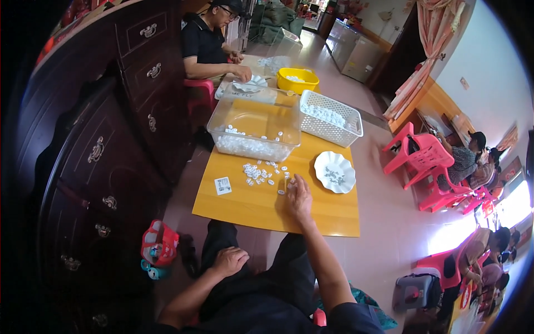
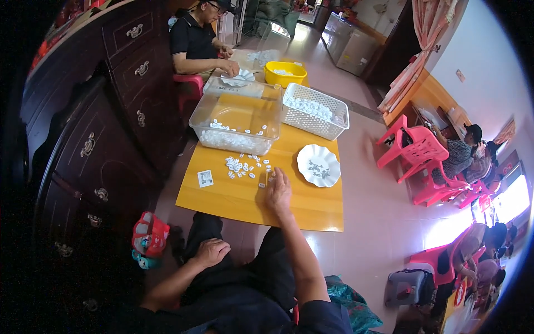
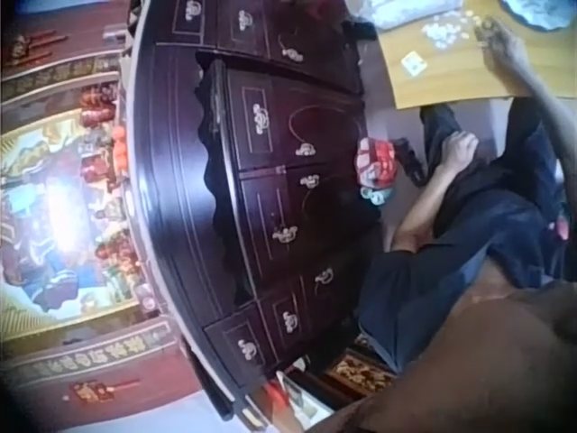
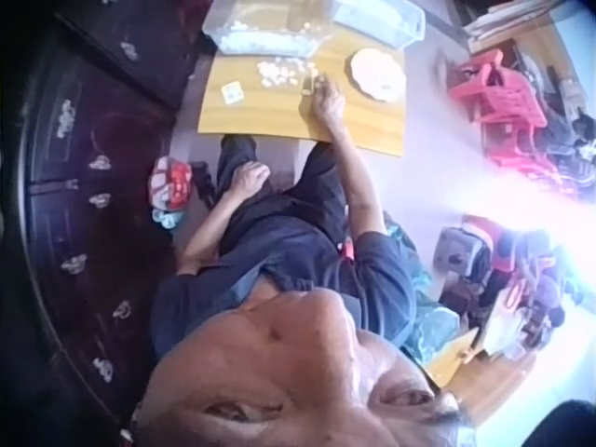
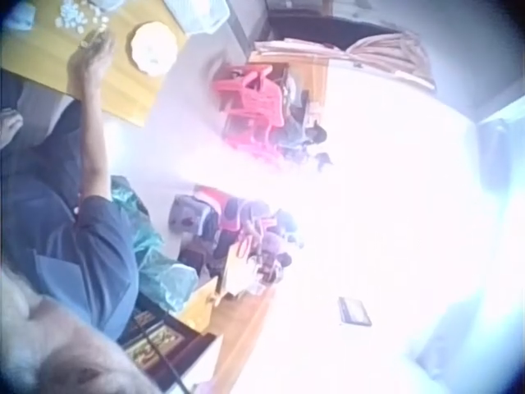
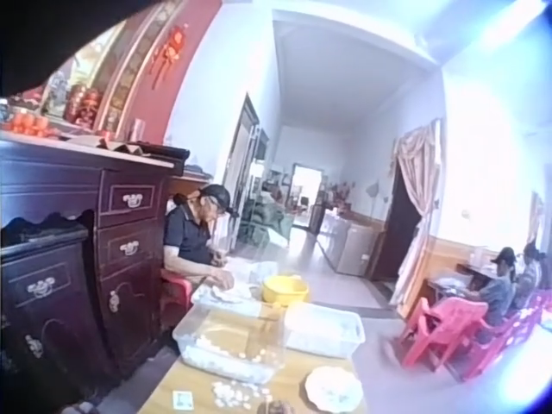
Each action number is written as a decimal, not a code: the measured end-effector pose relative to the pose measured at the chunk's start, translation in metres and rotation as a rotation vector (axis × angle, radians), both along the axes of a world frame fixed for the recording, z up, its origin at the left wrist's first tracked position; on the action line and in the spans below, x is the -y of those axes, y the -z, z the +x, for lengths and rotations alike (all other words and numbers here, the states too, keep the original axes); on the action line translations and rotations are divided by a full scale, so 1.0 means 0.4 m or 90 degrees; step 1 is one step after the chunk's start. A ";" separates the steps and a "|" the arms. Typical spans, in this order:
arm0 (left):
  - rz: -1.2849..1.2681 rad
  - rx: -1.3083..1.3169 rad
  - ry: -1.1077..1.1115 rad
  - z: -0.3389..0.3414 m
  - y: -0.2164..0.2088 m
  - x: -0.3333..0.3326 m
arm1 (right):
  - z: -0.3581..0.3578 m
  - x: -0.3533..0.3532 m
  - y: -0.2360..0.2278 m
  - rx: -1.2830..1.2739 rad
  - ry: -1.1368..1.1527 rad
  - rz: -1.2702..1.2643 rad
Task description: Sorting and inspecting small white round parts on a table into a clear container.
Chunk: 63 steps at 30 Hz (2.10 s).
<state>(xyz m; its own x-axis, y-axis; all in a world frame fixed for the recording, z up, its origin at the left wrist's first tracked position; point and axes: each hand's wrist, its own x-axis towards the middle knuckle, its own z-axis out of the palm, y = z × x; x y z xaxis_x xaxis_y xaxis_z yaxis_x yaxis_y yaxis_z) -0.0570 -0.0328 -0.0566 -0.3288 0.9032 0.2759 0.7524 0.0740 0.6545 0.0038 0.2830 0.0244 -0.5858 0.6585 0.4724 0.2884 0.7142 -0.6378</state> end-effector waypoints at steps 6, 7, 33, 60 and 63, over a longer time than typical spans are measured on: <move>0.014 0.010 -0.011 -0.007 -0.003 0.005 | -0.058 -0.029 -0.065 -0.243 0.071 -0.309; 0.009 0.000 -0.002 -0.006 -0.001 -0.001 | -0.081 -0.063 -0.072 -0.342 0.044 -0.376; -0.008 -0.019 0.030 0.009 -0.039 -0.031 | -0.258 -0.175 -0.135 -0.207 0.054 -0.258; 0.018 -0.157 -0.070 -0.430 -0.458 -0.625 | -0.192 -0.035 -0.092 -0.299 -0.065 -0.117; -0.072 -0.195 -0.076 -0.449 -0.452 -0.702 | -0.191 -0.042 -0.079 -0.303 -0.063 -0.089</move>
<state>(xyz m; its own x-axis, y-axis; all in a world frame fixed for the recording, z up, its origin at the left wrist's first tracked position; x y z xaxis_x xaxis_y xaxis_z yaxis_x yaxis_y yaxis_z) -0.2364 0.2478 0.1242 -0.3513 0.8939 0.2786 0.8946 0.2326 0.3817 -0.0727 0.2997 0.0559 -0.3898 0.6871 0.6131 -0.1223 0.6213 -0.7740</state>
